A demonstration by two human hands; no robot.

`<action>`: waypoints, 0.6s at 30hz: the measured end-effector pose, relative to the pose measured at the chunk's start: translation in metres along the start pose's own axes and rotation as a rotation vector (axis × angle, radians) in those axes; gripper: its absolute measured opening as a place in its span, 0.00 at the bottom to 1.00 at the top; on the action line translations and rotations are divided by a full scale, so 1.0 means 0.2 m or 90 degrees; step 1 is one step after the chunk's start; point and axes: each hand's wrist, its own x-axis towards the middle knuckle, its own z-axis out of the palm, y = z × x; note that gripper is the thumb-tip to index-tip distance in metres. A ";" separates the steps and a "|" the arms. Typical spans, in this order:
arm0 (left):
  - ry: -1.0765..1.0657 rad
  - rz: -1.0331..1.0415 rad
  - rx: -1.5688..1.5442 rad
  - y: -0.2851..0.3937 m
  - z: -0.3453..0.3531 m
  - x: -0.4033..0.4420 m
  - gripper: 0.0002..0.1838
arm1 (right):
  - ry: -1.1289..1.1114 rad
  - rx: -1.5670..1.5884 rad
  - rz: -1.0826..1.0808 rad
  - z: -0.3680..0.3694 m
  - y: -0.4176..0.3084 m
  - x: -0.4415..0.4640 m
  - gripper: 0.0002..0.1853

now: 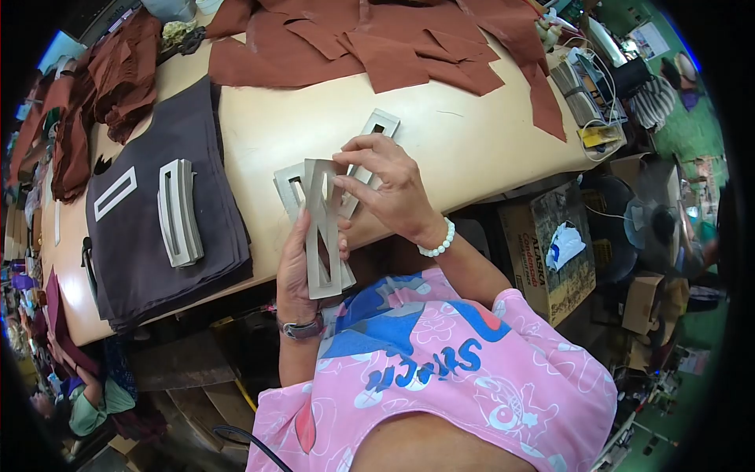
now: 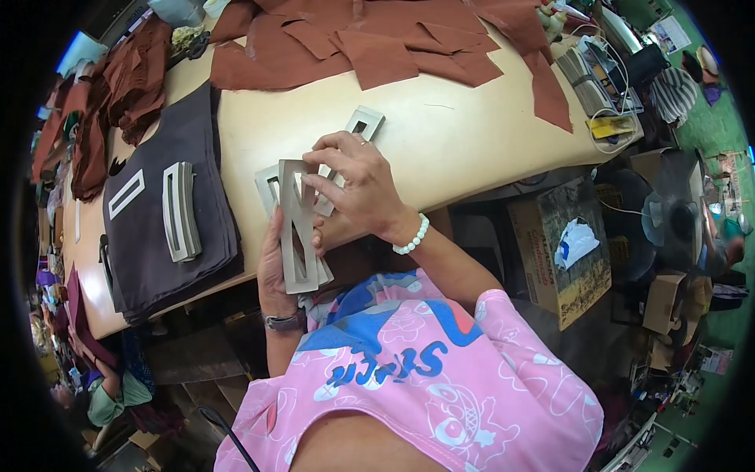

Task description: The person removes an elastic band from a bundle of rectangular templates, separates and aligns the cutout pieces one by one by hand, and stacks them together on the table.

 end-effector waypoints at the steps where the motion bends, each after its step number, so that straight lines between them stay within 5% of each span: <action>1: 0.003 0.008 0.003 0.00 -0.01 0.00 0.24 | 0.006 0.020 0.007 -0.01 -0.01 0.00 0.07; 4: 0.020 0.028 0.020 0.00 -0.02 -0.02 0.24 | -0.074 0.262 0.185 -0.05 -0.03 0.02 0.03; 7: 0.141 0.057 -0.011 0.04 0.03 -0.06 0.24 | 0.068 0.423 0.271 -0.07 0.11 0.08 0.03; 18: 0.073 0.119 0.075 0.12 -0.11 -0.12 0.25 | 0.138 -0.037 0.240 -0.06 0.40 0.10 0.08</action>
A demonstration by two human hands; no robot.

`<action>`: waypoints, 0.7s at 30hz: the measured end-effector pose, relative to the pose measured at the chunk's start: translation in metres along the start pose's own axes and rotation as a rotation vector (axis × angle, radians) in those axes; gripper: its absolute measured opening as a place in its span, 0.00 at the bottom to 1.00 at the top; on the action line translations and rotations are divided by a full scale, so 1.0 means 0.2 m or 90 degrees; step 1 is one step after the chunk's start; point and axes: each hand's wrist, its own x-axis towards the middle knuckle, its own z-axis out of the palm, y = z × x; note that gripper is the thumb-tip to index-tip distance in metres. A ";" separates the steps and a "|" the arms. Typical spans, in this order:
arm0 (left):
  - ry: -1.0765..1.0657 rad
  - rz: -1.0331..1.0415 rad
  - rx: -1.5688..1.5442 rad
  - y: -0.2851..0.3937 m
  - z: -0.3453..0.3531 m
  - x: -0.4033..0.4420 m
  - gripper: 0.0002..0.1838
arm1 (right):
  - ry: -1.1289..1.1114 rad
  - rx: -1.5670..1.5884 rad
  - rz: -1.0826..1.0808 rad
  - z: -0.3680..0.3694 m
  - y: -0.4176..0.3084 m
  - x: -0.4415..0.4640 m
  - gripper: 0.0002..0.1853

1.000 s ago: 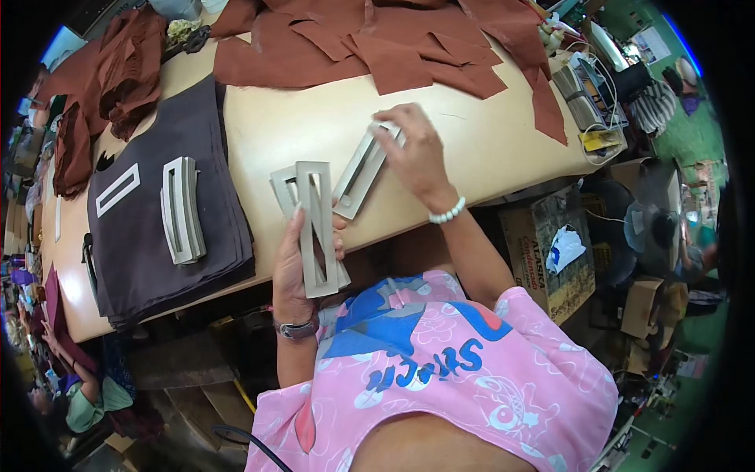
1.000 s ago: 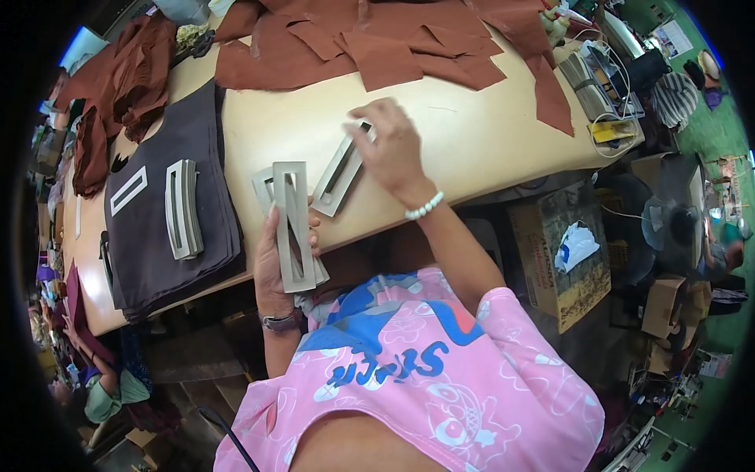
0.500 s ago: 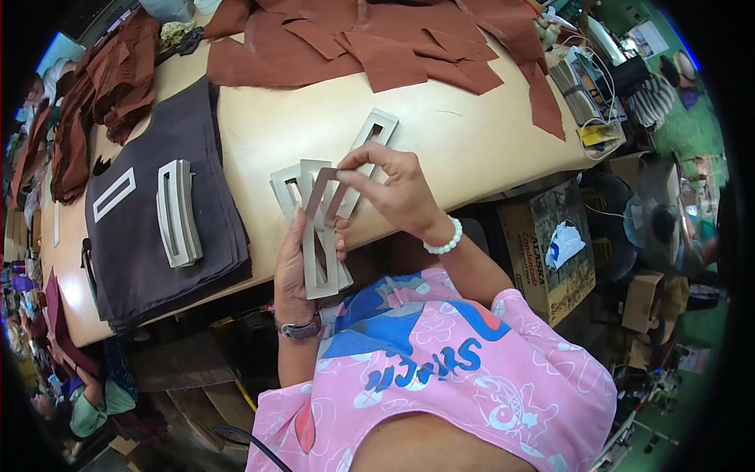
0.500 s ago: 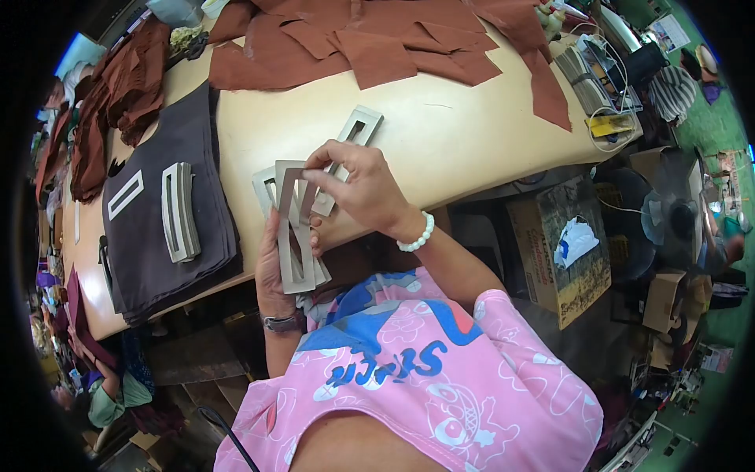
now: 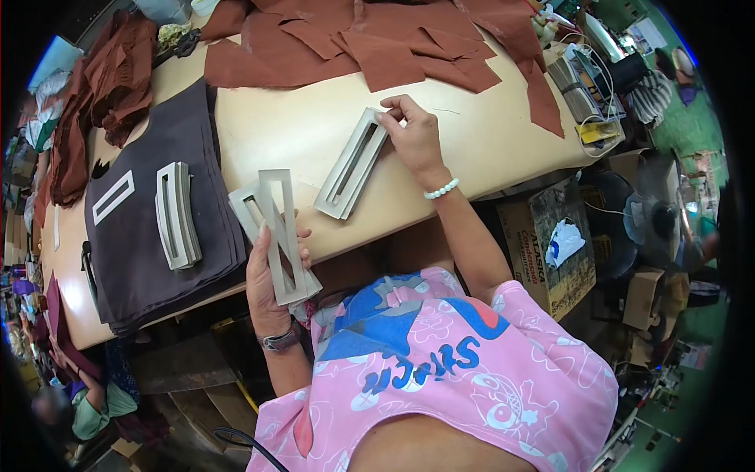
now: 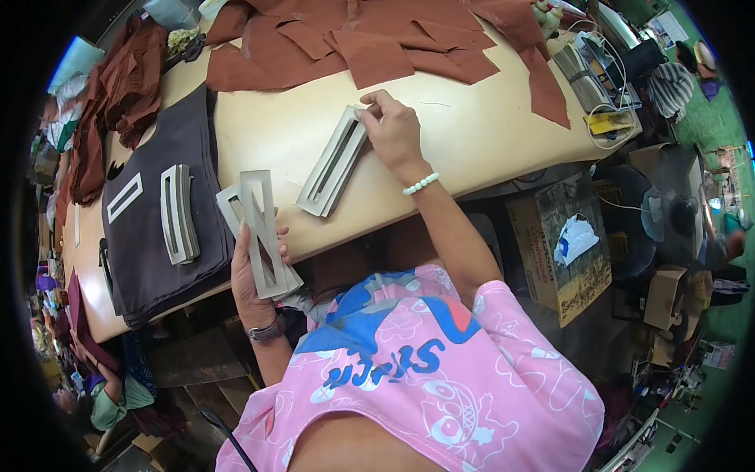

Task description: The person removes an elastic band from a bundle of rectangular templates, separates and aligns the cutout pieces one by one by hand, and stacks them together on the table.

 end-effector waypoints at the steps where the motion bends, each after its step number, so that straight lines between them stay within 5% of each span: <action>1: -0.007 -0.011 0.002 0.00 0.02 0.01 0.26 | 0.018 -0.092 -0.066 0.01 0.04 0.00 0.08; 6: -0.065 -0.061 0.022 -0.06 0.11 0.05 0.26 | 0.121 -0.285 -0.263 0.01 -0.03 -0.02 0.09; 9: -0.088 -0.083 0.020 -0.10 0.15 0.07 0.25 | 0.001 -0.092 -0.247 0.00 -0.20 -0.09 0.08; 12: -0.106 -0.107 -0.005 -0.12 0.16 0.09 0.23 | -0.167 0.092 -0.202 0.02 -0.30 -0.18 0.09; 15: -0.098 -0.109 -0.011 -0.12 0.15 0.08 0.24 | -0.160 0.154 -0.161 0.02 -0.30 -0.19 0.08; 18: -0.088 -0.092 0.025 -0.11 0.15 0.07 0.28 | -0.297 0.388 0.068 -0.02 -0.27 -0.17 0.06; 21: -0.050 -0.077 0.055 -0.06 0.13 0.04 0.35 | -0.196 0.410 0.105 -0.05 -0.20 -0.06 0.06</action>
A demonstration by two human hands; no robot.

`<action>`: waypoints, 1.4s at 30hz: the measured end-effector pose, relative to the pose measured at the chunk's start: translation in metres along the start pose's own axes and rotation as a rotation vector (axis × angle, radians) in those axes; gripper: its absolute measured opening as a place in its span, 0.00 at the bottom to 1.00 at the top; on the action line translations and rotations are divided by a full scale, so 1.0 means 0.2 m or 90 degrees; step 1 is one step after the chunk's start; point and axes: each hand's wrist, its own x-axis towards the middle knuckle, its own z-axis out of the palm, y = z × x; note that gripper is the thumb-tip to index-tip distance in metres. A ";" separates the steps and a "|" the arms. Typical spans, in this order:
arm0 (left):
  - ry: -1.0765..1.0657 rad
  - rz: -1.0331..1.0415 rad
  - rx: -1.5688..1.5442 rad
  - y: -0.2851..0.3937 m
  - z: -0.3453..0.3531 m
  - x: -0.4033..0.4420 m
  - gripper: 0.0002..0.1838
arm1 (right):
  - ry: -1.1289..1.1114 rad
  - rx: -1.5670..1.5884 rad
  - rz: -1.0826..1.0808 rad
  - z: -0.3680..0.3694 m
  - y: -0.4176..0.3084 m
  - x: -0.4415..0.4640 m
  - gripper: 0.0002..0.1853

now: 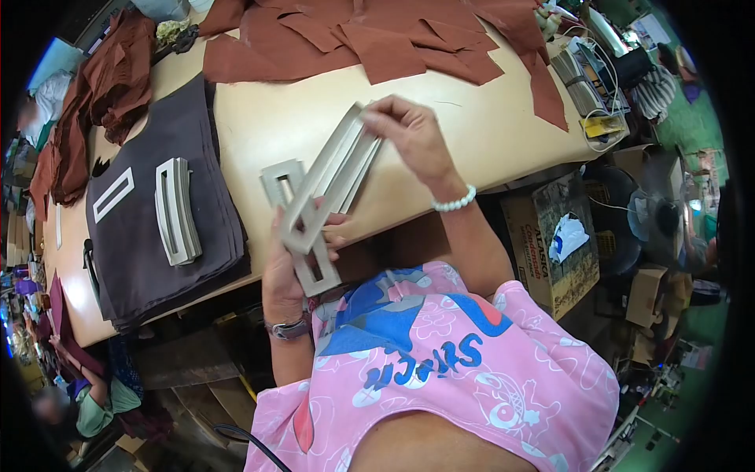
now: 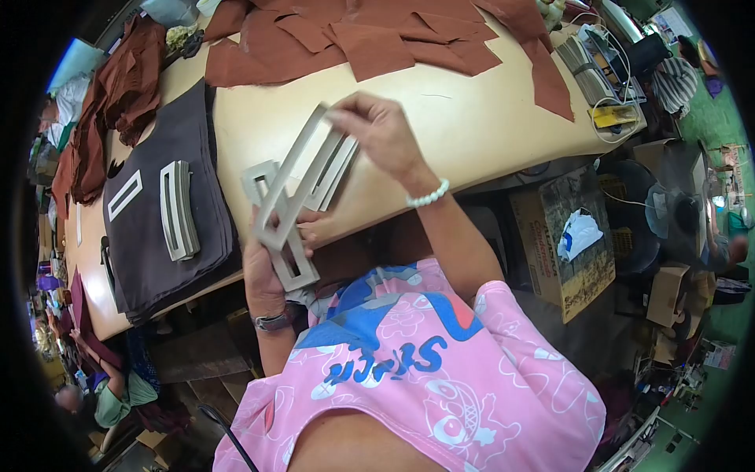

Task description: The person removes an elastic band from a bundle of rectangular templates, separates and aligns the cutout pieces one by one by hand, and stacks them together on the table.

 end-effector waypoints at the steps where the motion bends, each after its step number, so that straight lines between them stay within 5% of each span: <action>1: 0.024 -0.001 -0.012 0.02 -0.04 -0.01 0.37 | 0.033 0.011 0.000 -0.03 0.01 0.04 0.06; 4: 0.064 0.046 -0.031 0.07 -0.14 -0.05 0.41 | 0.075 -0.052 0.044 -0.11 0.09 0.11 0.07; 8: 0.091 0.057 -0.036 0.06 -0.15 -0.07 0.39 | 0.175 -0.708 -0.134 -0.10 0.20 0.08 0.10; 11: 0.047 0.027 -0.037 0.02 -0.10 -0.03 0.34 | 0.213 -0.720 -0.222 -0.04 0.15 0.03 0.10; 17: -0.048 -0.050 -0.061 -0.05 0.02 0.04 0.33 | -0.062 -0.427 -0.286 0.19 0.00 -0.13 0.14; 23: -0.058 -0.066 -0.062 -0.07 0.03 0.05 0.33 | -0.029 -0.460 -0.378 0.20 -0.01 -0.16 0.13; 26: -0.071 -0.062 -0.096 -0.08 0.02 0.06 0.33 | -0.068 -0.431 -0.368 0.18 -0.05 -0.17 0.09; 29: -0.062 -0.055 -0.059 -0.06 0.03 0.03 0.34 | -0.065 -0.239 -0.163 0.16 -0.09 -0.17 0.05; 33: 0.048 0.003 -0.014 -0.02 -0.06 -0.04 0.34 | 0.098 -0.050 -0.087 0.04 -0.03 -0.01 0.05; 36: 0.094 0.057 -0.012 0.02 -0.17 -0.08 0.35 | 0.090 -0.212 0.011 -0.06 0.07 0.04 0.06; 39: 0.092 0.059 -0.023 0.03 -0.16 -0.09 0.35 | 0.168 -0.713 -0.182 -0.08 0.17 0.04 0.08; 42: 0.059 0.022 0.000 0.00 -0.08 -0.04 0.35 | 0.185 -0.665 -0.251 -0.01 0.14 -0.01 0.08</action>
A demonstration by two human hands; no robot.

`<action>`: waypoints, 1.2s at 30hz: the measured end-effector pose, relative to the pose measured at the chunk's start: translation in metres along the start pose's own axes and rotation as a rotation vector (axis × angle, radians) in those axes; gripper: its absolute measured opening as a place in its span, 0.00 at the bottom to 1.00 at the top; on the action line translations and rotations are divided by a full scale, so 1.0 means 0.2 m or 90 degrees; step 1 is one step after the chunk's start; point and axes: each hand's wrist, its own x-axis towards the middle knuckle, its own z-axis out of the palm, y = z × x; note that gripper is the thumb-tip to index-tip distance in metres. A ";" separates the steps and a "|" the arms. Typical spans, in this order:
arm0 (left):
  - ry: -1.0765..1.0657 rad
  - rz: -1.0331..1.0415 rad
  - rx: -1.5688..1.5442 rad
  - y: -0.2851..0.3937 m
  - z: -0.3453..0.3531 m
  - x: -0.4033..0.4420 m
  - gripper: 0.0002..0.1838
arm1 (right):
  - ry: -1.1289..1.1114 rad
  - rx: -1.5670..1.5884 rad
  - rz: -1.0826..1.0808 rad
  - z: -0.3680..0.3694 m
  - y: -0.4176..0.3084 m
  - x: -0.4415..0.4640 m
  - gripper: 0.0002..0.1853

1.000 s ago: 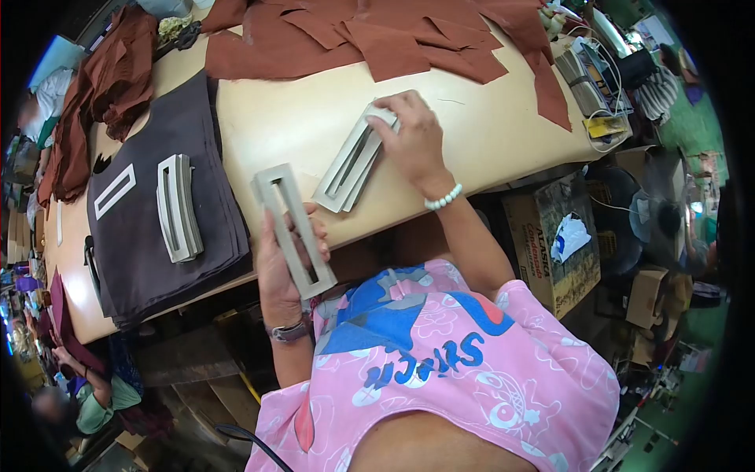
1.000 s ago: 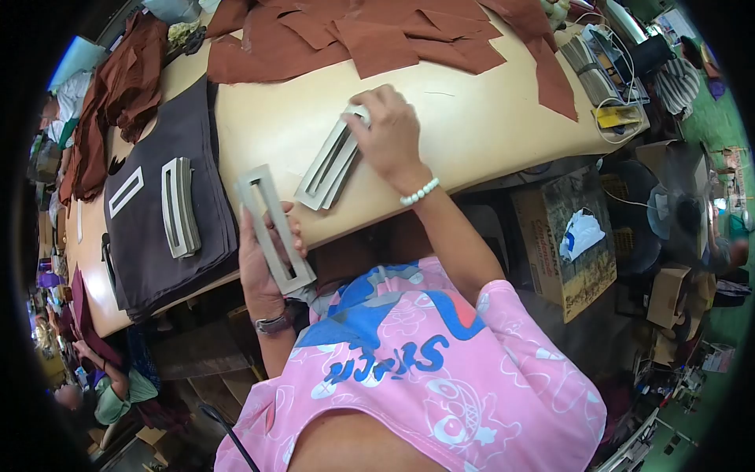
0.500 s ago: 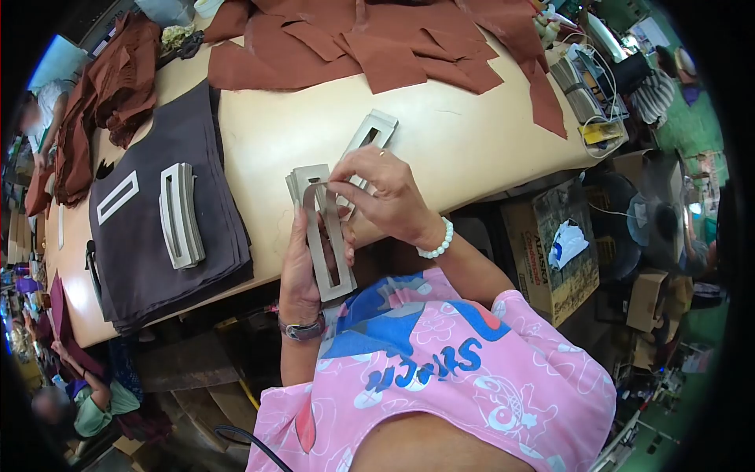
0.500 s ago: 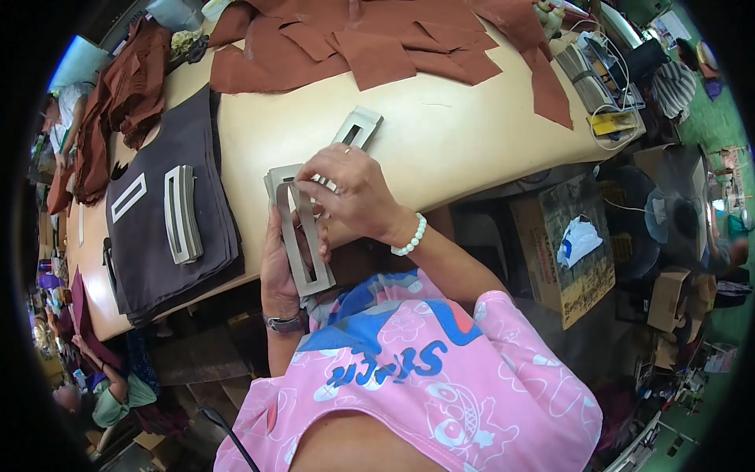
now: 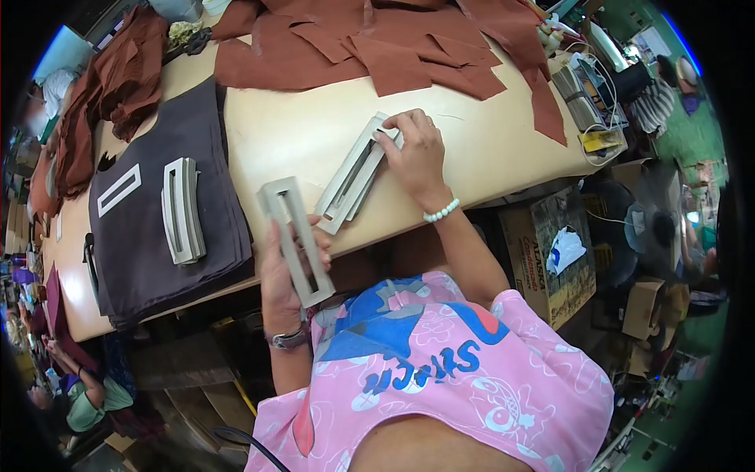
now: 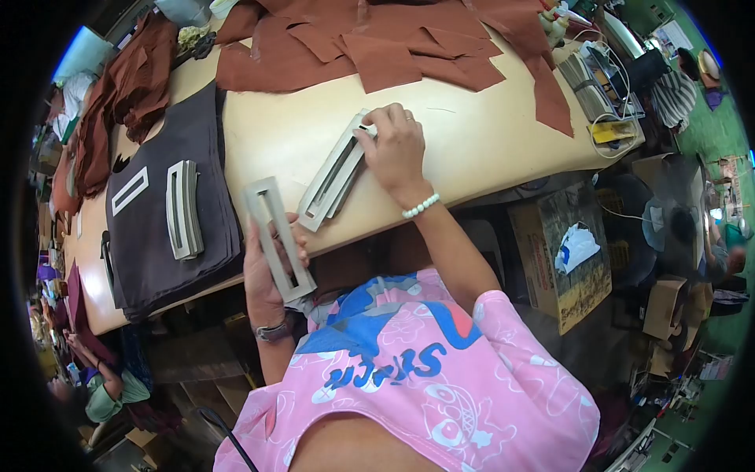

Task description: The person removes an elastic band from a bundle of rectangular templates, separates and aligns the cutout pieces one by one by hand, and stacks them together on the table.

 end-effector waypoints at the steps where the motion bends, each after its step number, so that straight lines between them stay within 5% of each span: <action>1: -0.031 -0.008 0.003 -0.02 0.03 0.02 0.35 | 0.017 0.018 -0.020 -0.02 -0.05 -0.01 0.07; 5: -0.133 -0.055 0.037 -0.03 0.14 0.07 0.33 | -0.097 0.269 -0.080 -0.06 -0.24 -0.04 0.12; 14: -0.153 -0.055 0.011 -0.04 0.18 0.11 0.33 | -0.052 0.240 -0.195 -0.09 -0.25 -0.02 0.10; 17: -0.125 -0.060 0.012 -0.04 0.15 0.11 0.33 | -0.148 0.482 0.009 -0.10 -0.25 -0.02 0.06; 20: -0.026 -0.070 0.000 -0.02 0.09 0.07 0.35 | -0.058 0.589 0.204 -0.10 -0.16 0.05 0.05; 24: 0.070 -0.023 -0.005 0.02 -0.06 0.03 0.36 | -0.084 0.365 0.270 -0.04 0.04 0.08 0.06; 27: 0.045 -0.010 -0.003 0.03 -0.05 0.02 0.36 | -0.009 -0.084 0.050 0.02 0.09 0.03 0.07; 31: -0.051 -0.036 0.019 -0.01 0.07 0.06 0.35 | 0.051 0.039 0.011 -0.05 -0.07 0.02 0.08; 36: -0.142 -0.072 0.045 -0.05 0.17 0.11 0.34 | -0.111 0.261 -0.063 -0.10 -0.24 -0.04 0.12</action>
